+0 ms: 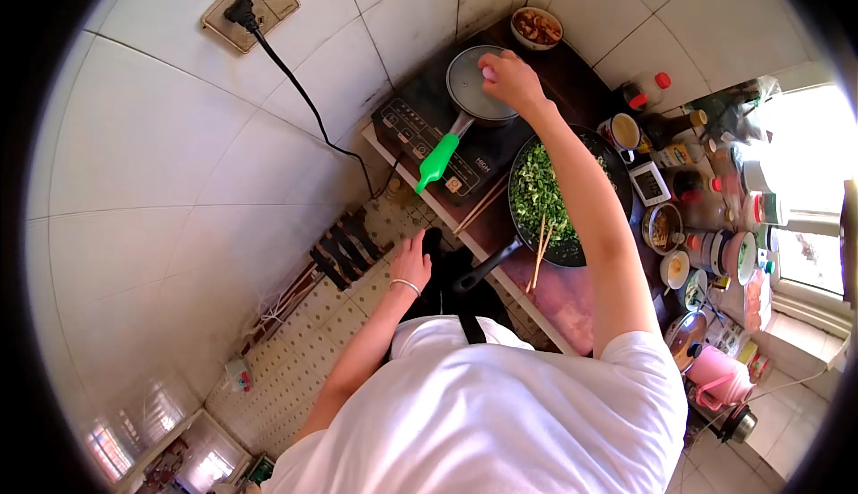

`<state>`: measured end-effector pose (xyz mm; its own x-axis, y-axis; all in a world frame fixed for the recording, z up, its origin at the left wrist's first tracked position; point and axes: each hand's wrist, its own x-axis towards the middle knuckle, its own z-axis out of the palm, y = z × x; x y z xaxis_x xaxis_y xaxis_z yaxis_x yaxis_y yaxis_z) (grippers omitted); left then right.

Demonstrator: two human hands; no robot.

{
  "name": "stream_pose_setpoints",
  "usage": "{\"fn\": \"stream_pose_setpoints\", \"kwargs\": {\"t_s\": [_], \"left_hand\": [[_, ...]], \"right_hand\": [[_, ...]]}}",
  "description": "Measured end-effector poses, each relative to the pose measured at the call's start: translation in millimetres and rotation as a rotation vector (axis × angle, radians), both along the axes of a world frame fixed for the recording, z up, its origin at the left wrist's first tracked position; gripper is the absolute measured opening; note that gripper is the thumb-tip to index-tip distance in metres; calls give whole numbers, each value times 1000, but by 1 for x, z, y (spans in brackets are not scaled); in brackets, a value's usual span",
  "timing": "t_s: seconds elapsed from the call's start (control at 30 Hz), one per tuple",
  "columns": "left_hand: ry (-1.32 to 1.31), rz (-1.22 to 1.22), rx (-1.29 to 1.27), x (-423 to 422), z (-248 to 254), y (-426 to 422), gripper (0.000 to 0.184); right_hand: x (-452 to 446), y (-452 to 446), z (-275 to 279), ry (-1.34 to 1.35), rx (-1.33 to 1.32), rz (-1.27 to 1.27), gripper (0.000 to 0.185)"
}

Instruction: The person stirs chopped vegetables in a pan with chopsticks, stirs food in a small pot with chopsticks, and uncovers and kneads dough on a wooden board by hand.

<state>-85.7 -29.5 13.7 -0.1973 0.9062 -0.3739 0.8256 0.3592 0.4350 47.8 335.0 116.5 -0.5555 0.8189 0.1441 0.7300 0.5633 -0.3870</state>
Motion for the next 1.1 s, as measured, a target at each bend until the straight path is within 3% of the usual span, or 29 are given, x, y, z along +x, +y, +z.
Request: {"fn": "stream_pose_setpoints", "kwargs": {"t_s": [0.23,0.33,0.43,0.5,0.6,0.63,0.7,0.73,0.77,0.83,0.87,0.9,0.97,1.03,1.07,1.1], "left_hand": [[-15,3,36,-17,-6,-23,43],[-54,-43,4,-21,-9,-31,38],[-118,-172,-71,-27,-25,-39,34],[-123,-382,-145,-34,-40,-44,33],[-60,-768,-332,-29,-46,-39,33],[18,-887,-465,-27,-49,-40,34],[-32,-1128,-360,-23,-59,-49,35],[-113,-1251,-264,-17,-63,-55,38],[-103,-1364,-265,-7,-60,-62,38],[-483,-1442,-216,11,-44,-100,42],[-651,-1462,-321,21,-48,-120,48],[-655,-1538,-344,37,-21,-148,48],[-653,-1096,-991,65,62,-212,52],[-974,-958,-1352,76,36,-262,55],[-1180,-864,-1515,81,56,-297,53],[-1217,-804,-1687,85,76,-315,55]], "right_hand": [[3,-16,18,-61,1,-61,41],[29,-33,42,217,45,-238,57],[89,-83,50,512,216,-382,30],[137,-162,60,584,367,-499,15],[201,-320,31,364,394,-928,15],[210,-382,22,269,210,-1104,10],[222,-509,-17,-109,417,-1179,13],[213,-569,-15,-142,426,-1291,13],[196,-624,-16,-149,213,-1284,14],[141,-704,-5,-17,-116,-1290,13],[110,-723,-6,28,-6,-1379,14],[79,-737,-25,69,106,-1356,18],[20,-746,35,382,-27,-1380,41],[-19,-755,63,545,316,-1335,48],[-31,-760,62,498,413,-1327,44],[-40,-766,56,447,508,-1314,40]]}}
